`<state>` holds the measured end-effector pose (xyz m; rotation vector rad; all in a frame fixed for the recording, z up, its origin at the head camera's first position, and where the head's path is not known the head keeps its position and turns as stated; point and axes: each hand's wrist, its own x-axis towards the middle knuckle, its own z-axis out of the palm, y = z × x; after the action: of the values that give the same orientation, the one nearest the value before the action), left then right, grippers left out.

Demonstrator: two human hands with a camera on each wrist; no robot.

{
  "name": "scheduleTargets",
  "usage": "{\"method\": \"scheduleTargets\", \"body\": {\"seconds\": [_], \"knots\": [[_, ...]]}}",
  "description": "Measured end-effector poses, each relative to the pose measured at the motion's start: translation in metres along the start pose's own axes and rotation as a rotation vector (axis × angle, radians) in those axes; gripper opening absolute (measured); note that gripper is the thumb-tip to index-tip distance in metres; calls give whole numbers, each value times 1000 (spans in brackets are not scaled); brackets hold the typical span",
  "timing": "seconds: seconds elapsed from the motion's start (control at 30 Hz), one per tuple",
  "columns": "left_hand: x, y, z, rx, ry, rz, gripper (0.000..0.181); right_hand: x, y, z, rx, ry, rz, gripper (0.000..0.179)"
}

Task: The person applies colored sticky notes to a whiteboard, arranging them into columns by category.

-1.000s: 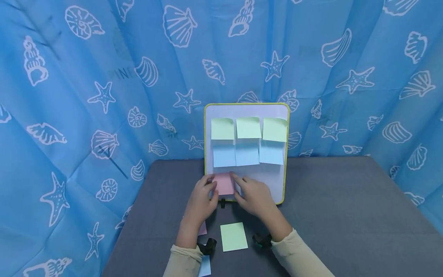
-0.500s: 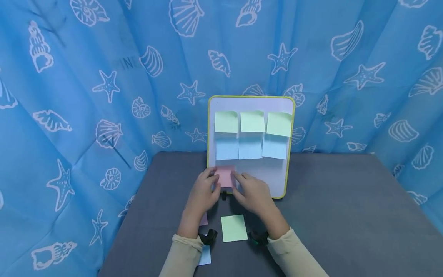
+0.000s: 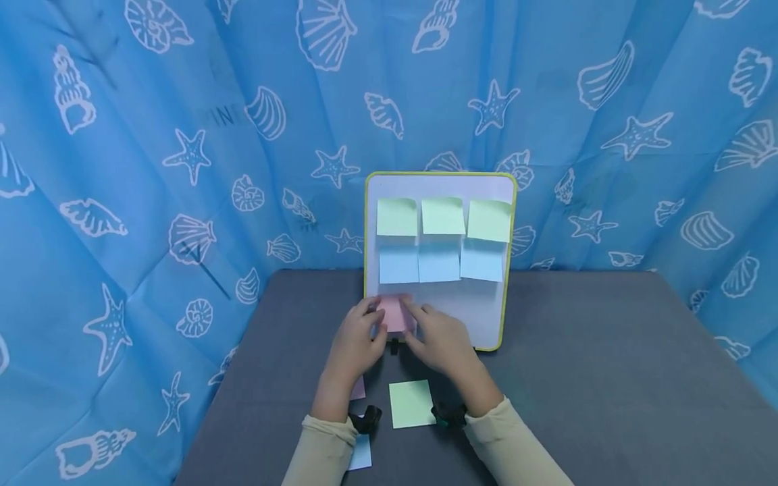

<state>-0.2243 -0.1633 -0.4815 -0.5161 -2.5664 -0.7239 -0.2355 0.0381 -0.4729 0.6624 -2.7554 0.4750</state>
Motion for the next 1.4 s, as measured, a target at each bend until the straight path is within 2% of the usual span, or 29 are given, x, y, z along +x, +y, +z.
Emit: {"method": "scheduleTargets", "body": {"seconds": [0.27,0.43,0.6,0.73,0.9,1.07,1.23,1.4], "knots": [[-1,1,-2,-42,24,24,21,-5,10,-5,26,79,-10,60],[-1,0,-6,-15,-34,-12,24,-6,9,-8,60,99,-26,51],[-8,0,-18,-9,-82,-74,30,-8,1,-8,164,90,-120,35],[-17,-1,-32,-34,-94,-124,34,-9,-8,-9,259,26,-191,29],[-34,-4,-44,-26,-149,-195,35,-8,-23,-3,283,-78,-222,30],[-59,-13,-51,-1,-203,-290,33,-8,-39,7,275,-209,-246,32],[-85,-21,-55,13,-235,-392,30,-9,-53,19,248,-305,-268,31],[-99,-24,-53,-12,-311,-454,34,-8,-65,26,218,-402,-292,31]]}}
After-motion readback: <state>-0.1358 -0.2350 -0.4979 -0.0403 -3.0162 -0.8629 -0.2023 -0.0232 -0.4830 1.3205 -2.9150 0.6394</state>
